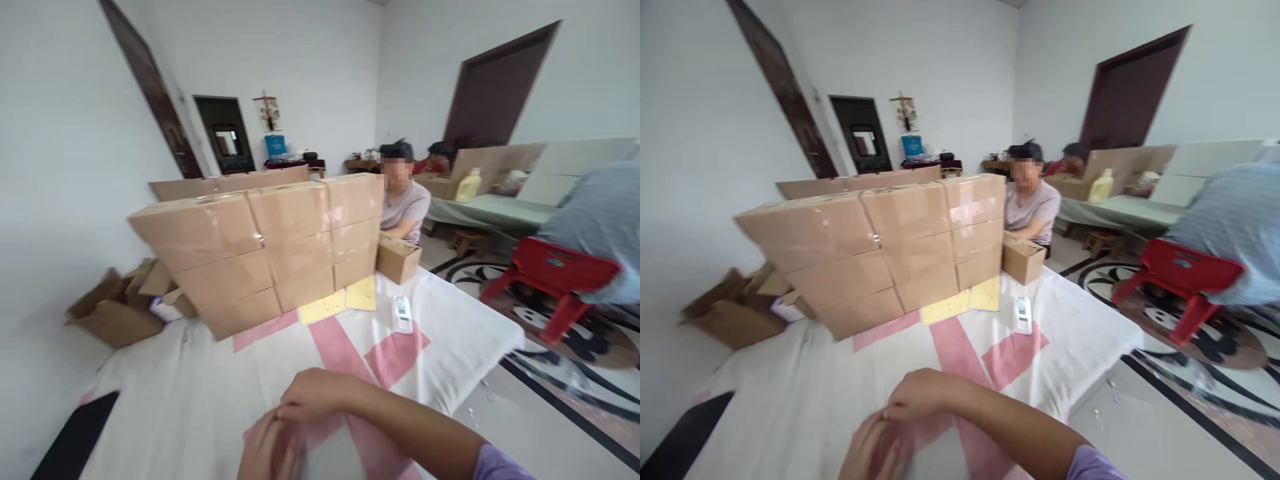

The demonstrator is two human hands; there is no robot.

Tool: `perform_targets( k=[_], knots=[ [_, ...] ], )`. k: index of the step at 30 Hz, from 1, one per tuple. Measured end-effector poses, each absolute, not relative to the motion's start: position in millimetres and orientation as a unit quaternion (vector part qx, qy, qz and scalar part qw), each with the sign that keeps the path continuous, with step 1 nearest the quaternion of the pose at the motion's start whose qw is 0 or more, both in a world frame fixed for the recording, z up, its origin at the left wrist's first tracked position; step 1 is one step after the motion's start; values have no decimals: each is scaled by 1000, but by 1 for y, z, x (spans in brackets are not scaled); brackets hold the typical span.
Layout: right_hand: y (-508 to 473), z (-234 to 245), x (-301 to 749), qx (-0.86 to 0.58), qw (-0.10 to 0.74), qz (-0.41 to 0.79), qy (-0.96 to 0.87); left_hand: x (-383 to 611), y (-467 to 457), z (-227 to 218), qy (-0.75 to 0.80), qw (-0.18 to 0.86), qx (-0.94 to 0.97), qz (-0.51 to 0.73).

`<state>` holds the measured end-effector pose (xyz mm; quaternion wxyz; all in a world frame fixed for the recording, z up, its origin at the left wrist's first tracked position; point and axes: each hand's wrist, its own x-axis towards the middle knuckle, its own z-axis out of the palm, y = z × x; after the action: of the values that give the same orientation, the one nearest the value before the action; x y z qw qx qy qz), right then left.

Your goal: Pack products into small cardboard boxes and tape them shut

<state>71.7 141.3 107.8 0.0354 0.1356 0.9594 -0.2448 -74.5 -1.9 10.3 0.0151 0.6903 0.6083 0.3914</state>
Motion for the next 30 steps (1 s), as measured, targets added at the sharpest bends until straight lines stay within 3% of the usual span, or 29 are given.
perform_targets(
  k=[7, 15, 18, 22, 26, 30],
  knots=[
    [187, 95, -77, 135, -180, -399, 889, -257, 37, 53, 734, 14, 421, 533],
    [201, 87, -315, 92, -229, -478, 843, -455, 128, 56, 771, -48, 149, 617],
    [214, 90, -380, 159, -245, -485, 825, -483, 163, 49, 758, -60, 132, 636],
    [235, 93, -423, 309, -342, -461, 758, -494, 194, 28, 746, -106, 105, 649],
    [251, 95, -437, 370, -396, -434, 720, -503, 199, 14, 748, -132, 132, 637],
    [265, 101, -445, 407, -388, -425, 709, -518, 197, 15, 745, -61, 160, 645]
  ],
)
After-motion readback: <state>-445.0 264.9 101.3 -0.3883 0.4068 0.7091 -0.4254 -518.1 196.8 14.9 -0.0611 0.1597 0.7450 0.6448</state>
